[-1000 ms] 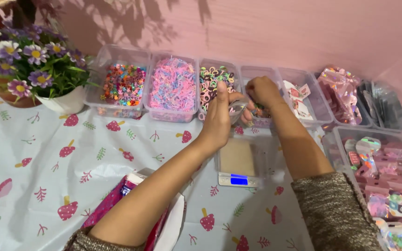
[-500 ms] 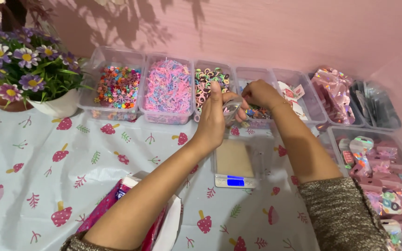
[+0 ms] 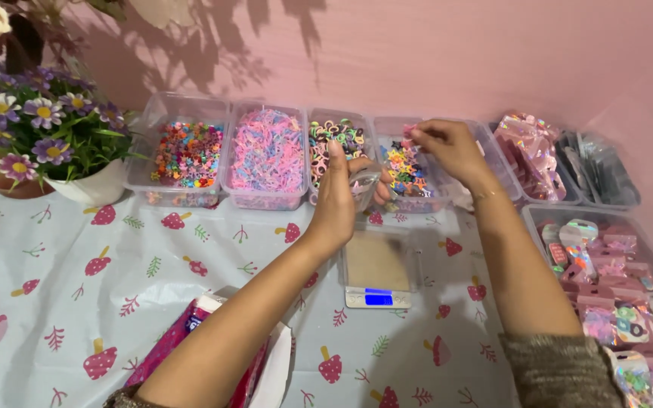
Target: Sort and pack small decorative accessories into containers and weigh them on a digital scale.
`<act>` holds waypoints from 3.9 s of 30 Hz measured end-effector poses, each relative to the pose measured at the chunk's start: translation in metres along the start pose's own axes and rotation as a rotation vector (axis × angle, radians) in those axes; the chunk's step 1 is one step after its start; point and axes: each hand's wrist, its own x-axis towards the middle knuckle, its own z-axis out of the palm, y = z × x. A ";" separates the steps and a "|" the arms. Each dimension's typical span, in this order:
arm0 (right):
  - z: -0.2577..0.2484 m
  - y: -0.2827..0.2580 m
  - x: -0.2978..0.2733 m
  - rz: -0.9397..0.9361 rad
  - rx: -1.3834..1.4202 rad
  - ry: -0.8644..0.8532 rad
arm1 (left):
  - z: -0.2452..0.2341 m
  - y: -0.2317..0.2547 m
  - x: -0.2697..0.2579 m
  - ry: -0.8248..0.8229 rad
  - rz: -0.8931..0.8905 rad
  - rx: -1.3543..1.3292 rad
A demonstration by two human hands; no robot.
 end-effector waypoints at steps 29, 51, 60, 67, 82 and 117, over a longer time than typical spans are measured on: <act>0.023 -0.178 -0.114 -0.534 -0.309 -0.087 | 0.017 0.005 -0.004 -0.217 -0.191 -0.307; 0.026 -0.200 -0.116 -0.532 -0.436 -0.219 | 0.023 0.029 -0.007 -0.178 -0.329 -0.385; 0.030 -0.177 -0.130 -0.640 -0.626 -0.031 | 0.024 0.036 -0.010 0.053 -0.395 -0.405; 0.036 -0.165 -0.147 -0.607 -0.388 -0.100 | 0.030 0.029 -0.032 -0.202 -0.171 -0.078; 0.020 -0.130 -0.216 -0.220 -0.085 0.243 | 0.044 0.035 -0.062 -0.321 0.303 0.479; 0.051 -0.120 -0.234 -0.219 0.021 0.178 | 0.026 0.028 -0.106 -0.306 0.262 0.556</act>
